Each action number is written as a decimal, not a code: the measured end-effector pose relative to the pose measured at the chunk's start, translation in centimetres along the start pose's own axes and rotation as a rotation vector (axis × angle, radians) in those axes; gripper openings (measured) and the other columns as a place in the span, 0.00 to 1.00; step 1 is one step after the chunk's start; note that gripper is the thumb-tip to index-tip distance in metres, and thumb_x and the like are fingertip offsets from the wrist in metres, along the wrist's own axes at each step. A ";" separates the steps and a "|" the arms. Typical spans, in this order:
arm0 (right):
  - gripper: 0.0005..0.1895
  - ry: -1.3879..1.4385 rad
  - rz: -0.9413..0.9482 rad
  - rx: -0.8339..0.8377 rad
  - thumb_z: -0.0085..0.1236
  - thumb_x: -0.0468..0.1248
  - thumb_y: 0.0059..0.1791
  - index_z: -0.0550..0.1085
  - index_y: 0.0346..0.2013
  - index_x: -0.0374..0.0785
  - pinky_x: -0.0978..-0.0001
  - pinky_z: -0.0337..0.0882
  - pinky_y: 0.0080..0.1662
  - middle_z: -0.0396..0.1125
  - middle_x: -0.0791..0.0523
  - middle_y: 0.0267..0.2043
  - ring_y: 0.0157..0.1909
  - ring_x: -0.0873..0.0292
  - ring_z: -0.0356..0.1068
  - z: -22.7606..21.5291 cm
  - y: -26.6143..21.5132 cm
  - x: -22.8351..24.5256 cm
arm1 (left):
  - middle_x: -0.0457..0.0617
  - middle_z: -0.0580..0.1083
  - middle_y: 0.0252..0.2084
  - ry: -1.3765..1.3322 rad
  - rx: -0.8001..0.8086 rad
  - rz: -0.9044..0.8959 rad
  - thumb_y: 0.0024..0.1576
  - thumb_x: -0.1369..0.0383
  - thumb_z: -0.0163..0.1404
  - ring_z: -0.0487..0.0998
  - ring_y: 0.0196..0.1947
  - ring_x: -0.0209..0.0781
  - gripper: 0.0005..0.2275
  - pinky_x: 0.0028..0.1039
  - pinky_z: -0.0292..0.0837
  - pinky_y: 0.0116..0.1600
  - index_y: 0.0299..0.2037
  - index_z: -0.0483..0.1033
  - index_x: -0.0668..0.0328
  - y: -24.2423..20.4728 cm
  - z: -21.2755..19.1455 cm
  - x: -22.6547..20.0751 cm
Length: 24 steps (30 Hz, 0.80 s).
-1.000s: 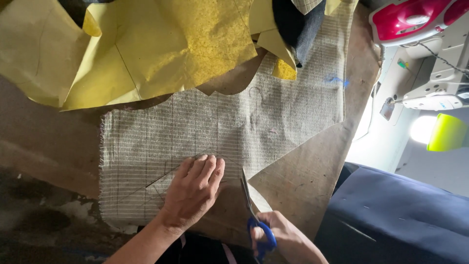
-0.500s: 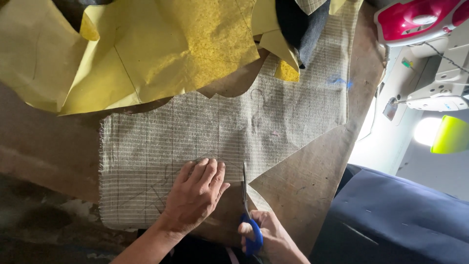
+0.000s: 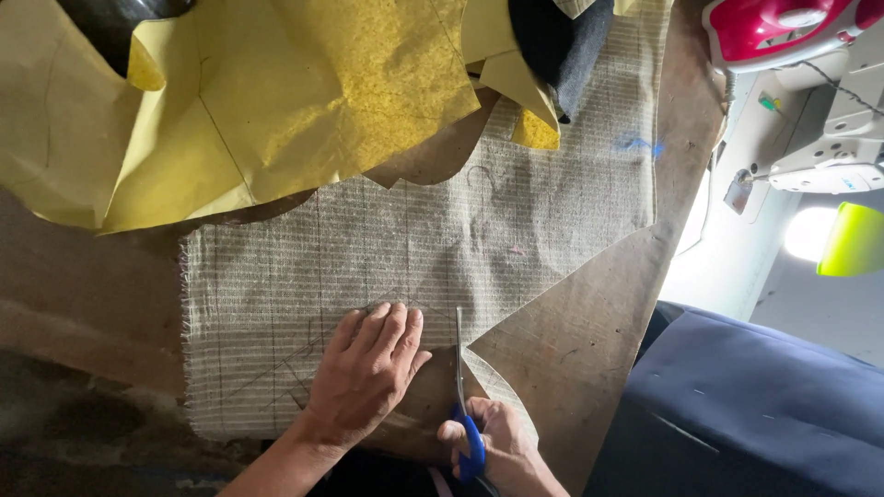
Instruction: The person cuts a piece of light-colored striped fabric using blue-handled scissors on a wooden table. They follow marked lines to cut out a pattern piece, then trim the edges and separate the cut piece from the main fabric.
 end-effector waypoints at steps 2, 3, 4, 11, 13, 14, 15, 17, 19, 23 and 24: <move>0.21 0.019 0.028 -0.029 0.74 0.45 0.40 0.72 0.25 0.34 0.71 0.73 0.23 0.73 0.49 0.18 0.19 0.56 0.73 -0.4 0.4 -0.7 | 0.49 0.76 0.54 -0.013 0.004 -0.009 0.59 0.51 0.57 0.75 0.55 0.42 0.23 0.36 0.70 0.59 0.57 0.77 0.57 -0.1 0.1 -0.1; 0.21 0.017 0.028 -0.030 0.74 0.45 0.40 0.72 0.25 0.34 0.71 0.73 0.23 0.73 0.49 0.18 0.19 0.56 0.73 -1.2 0.5 -0.9 | 0.49 0.76 0.54 -0.013 0.003 -0.011 0.59 0.51 0.57 0.75 0.55 0.42 0.23 0.36 0.70 0.59 0.57 0.77 0.57 0.0 0.0 -0.2; 0.20 0.084 0.016 0.081 0.73 0.43 0.42 0.71 0.27 0.32 0.70 0.72 0.24 0.73 0.48 0.20 0.20 0.56 0.73 -1.1 0.6 -1.0 | 0.50 0.76 0.55 -0.010 0.014 -0.022 0.57 0.52 0.59 0.75 0.56 0.43 0.24 0.36 0.70 0.60 0.58 0.77 0.58 0.0 -0.2 -0.3; 0.03 -0.562 0.119 0.133 0.67 0.27 0.48 0.80 0.31 0.34 0.74 0.82 0.30 0.79 0.53 0.27 0.25 0.61 0.79 -5.3 -0.8 5.5 | 0.62 0.66 0.66 -0.074 0.173 -0.071 0.60 0.67 0.46 0.66 0.68 0.56 0.25 0.48 0.60 0.73 0.69 0.66 0.58 -1.3 0.0 -1.2; 0.09 -0.766 0.070 0.141 0.72 0.34 0.45 0.77 0.27 0.39 0.75 0.76 0.33 0.77 0.57 0.27 0.27 0.64 0.76 -6.4 0.6 7.7 | 0.62 0.63 0.69 -0.118 0.175 -0.088 0.61 0.56 0.44 0.61 0.71 0.56 0.28 0.49 0.54 0.75 0.71 0.63 0.57 -2.0 1.0 -1.4; 0.15 -0.963 0.017 0.153 0.77 0.42 0.42 0.74 0.23 0.44 0.75 0.71 0.35 0.76 0.61 0.26 0.28 0.67 0.72 -6.7 1.3 8.9 | 0.63 0.61 0.72 -0.160 0.181 -0.099 0.62 0.44 0.42 0.57 0.74 0.56 0.33 0.50 0.48 0.76 0.72 0.61 0.56 -2.4 1.5 -1.4; 0.15 -0.974 0.014 0.153 0.77 0.42 0.42 0.74 0.23 0.44 0.75 0.71 0.35 0.76 0.61 0.26 0.28 0.67 0.72 -6.9 1.6 9.6 | 0.63 0.61 0.72 -0.158 0.175 -0.109 0.62 0.44 0.42 0.57 0.74 0.56 0.33 0.50 0.48 0.76 0.72 0.61 0.56 -2.3 1.4 -1.2; 0.21 -1.053 -0.013 0.182 0.80 0.46 0.37 0.73 0.22 0.42 0.71 0.62 0.33 0.67 0.61 0.21 0.25 0.66 0.63 -6.9 2.1 11.0 | 0.62 0.63 0.71 -0.170 0.130 -0.097 0.56 0.45 0.50 0.62 0.72 0.55 0.35 0.50 0.55 0.73 0.71 0.64 0.56 -2.3 0.9 -1.2; 0.21 -1.093 -0.032 0.213 0.80 0.49 0.36 0.73 0.22 0.43 0.72 0.62 0.33 0.66 0.62 0.21 0.25 0.67 0.62 -7.7 3.3 10.5 | 0.62 0.63 0.71 -0.155 0.128 -0.100 0.55 0.44 0.51 0.61 0.72 0.56 0.37 0.50 0.55 0.73 0.71 0.63 0.56 -2.5 1.0 -1.2; 0.30 -1.282 -0.062 0.257 0.68 0.68 0.32 0.78 0.30 0.49 0.78 0.70 0.39 0.71 0.63 0.26 0.27 0.68 0.65 -9.2 5.7 9.7 | 0.61 0.64 0.71 -0.119 0.136 -0.077 0.54 0.41 0.51 0.61 0.72 0.56 0.39 0.50 0.55 0.73 0.72 0.61 0.57 -2.7 1.1 -1.3; 0.30 -1.286 -0.058 0.261 0.68 0.68 0.32 0.78 0.30 0.49 0.78 0.70 0.39 0.71 0.63 0.26 0.27 0.68 0.65 -9.1 5.6 10.0 | 0.61 0.64 0.71 -0.122 0.138 -0.083 0.54 0.41 0.51 0.61 0.72 0.56 0.39 0.50 0.55 0.73 0.72 0.61 0.57 -2.7 1.0 -1.3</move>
Point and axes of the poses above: each hand's wrist, its own y-axis towards the middle knuckle, its own z-axis out of the palm, x = y × z, the point moved 7 cm from there along y, towards the middle knuckle
